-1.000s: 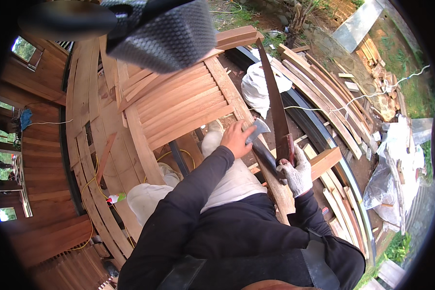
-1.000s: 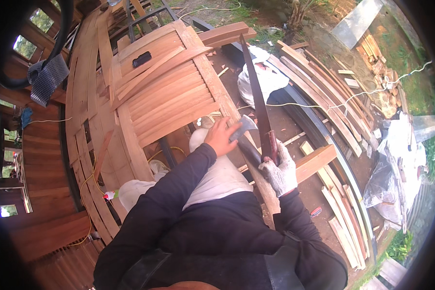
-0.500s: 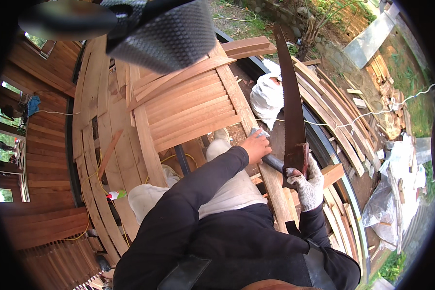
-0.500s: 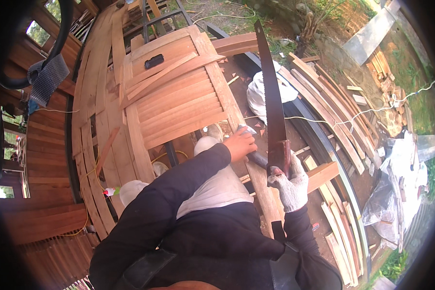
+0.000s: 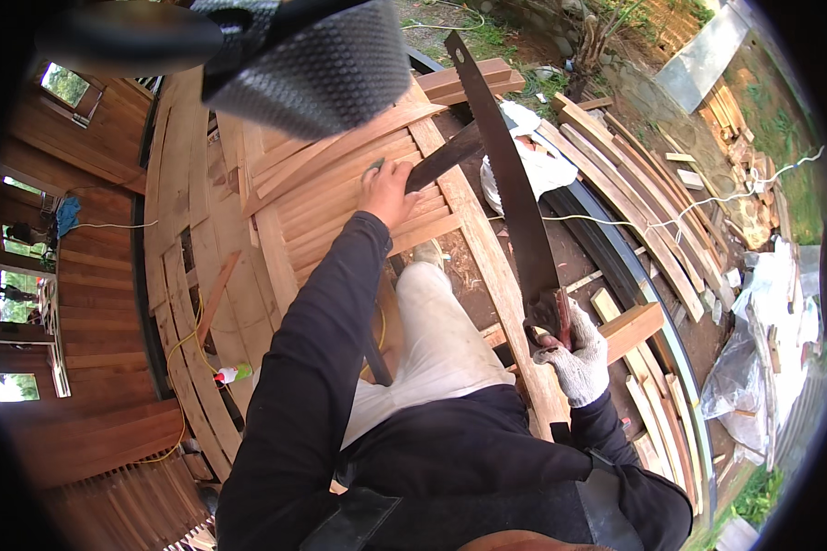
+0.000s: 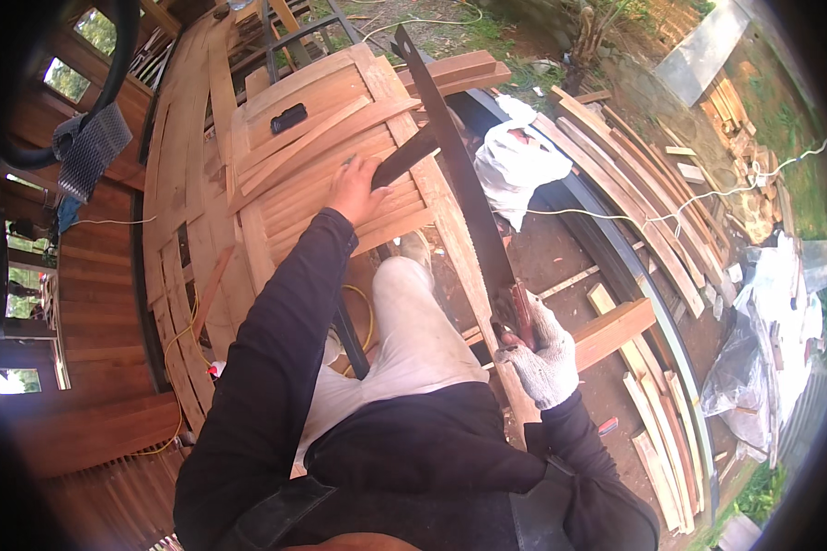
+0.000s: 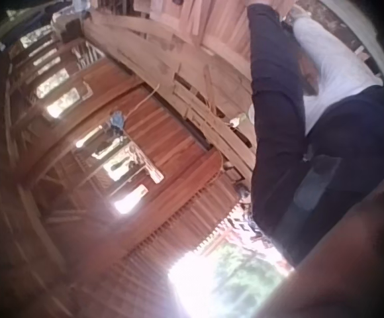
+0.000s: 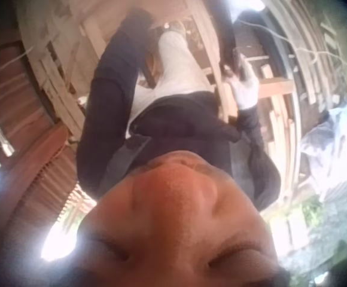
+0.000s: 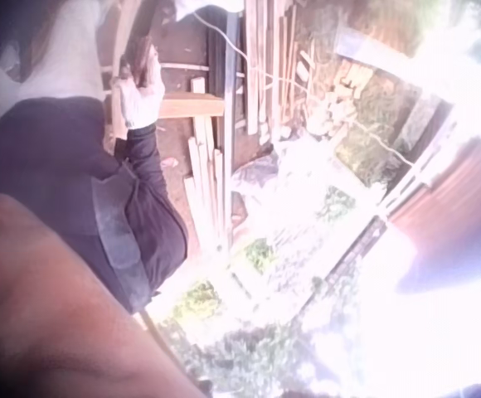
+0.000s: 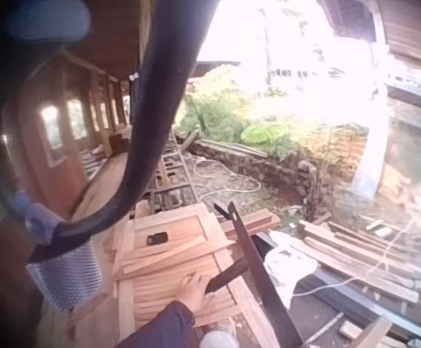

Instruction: The person assembles a curved wooden structure by placing slats, tapping them with a hammer, and sawing them to fit. They repeatedly adjust and secure the slats into position.

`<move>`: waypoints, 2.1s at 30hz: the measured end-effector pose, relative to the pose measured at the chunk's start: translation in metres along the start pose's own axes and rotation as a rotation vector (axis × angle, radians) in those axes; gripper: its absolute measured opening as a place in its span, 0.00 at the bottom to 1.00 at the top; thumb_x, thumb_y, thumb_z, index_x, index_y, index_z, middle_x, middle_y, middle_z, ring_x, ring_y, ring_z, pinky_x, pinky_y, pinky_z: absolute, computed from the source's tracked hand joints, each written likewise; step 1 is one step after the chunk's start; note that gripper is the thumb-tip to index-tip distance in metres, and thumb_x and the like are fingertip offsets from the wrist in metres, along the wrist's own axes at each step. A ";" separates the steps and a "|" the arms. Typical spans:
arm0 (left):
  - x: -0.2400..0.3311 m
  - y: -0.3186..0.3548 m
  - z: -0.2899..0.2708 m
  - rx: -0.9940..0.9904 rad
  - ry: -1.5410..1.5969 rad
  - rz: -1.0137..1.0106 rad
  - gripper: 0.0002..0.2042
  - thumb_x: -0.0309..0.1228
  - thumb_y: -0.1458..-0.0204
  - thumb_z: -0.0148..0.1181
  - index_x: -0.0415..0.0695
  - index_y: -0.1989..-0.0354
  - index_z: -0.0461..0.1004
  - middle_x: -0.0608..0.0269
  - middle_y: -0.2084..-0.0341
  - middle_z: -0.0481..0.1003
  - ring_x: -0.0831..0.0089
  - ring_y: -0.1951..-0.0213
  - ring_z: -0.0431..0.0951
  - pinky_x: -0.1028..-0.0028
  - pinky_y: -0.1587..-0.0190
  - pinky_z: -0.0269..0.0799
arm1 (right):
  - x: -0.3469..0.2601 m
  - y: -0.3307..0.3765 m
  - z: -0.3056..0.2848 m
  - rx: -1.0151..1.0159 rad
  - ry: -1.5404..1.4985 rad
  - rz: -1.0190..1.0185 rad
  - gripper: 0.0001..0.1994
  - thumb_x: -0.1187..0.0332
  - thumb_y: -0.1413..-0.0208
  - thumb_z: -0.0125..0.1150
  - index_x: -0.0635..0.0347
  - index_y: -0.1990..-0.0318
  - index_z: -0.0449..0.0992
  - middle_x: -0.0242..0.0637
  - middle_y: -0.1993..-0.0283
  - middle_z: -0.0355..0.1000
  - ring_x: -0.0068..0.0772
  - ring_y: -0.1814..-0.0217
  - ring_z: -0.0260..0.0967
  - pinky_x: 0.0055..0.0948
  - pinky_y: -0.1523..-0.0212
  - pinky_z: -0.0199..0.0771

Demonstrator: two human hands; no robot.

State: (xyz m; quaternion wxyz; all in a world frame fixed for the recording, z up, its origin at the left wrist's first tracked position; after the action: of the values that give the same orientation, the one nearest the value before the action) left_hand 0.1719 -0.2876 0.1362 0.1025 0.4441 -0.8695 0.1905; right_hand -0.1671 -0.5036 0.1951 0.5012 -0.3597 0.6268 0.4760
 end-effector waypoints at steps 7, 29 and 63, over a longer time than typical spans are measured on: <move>-0.104 0.031 0.036 -0.152 -0.195 -0.240 0.28 0.43 0.49 0.75 0.49 0.40 0.77 0.50 0.48 0.74 0.51 0.42 0.74 0.55 0.38 0.66 | 0.056 0.005 -0.002 0.081 -0.057 0.172 0.33 0.82 0.43 0.62 0.67 0.27 0.65 0.38 0.36 0.73 0.22 0.41 0.72 0.24 0.44 0.76; -0.006 0.044 0.146 -0.328 0.247 -0.406 0.27 0.56 0.32 0.45 0.44 0.52 0.82 0.43 0.55 0.83 0.42 0.51 0.82 0.49 0.46 0.75 | 0.097 0.006 0.018 -0.064 0.129 0.301 0.34 0.81 0.41 0.62 0.67 0.26 0.62 0.47 0.37 0.75 0.25 0.42 0.77 0.27 0.42 0.77; -0.006 0.048 0.132 -0.243 0.159 -0.422 0.24 0.58 0.37 0.54 0.51 0.62 0.86 0.45 0.65 0.83 0.42 0.60 0.84 0.46 0.57 0.77 | 0.087 0.029 0.020 -0.013 0.311 0.267 0.27 0.69 0.33 0.62 0.63 0.28 0.68 0.32 0.58 0.77 0.16 0.62 0.69 0.22 0.60 0.74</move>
State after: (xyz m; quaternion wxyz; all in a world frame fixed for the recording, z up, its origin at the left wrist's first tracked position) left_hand 0.1356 -0.3133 0.0033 0.2609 0.5838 -0.7632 0.0931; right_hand -0.2090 -0.4734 0.1162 0.3284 -0.3457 0.7356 0.4811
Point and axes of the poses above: each hand's wrist, its own y-axis away from the middle knuckle, its own z-axis out of the palm, x = y × z, the point moved 10 cm from there along -y, towards the middle knuckle
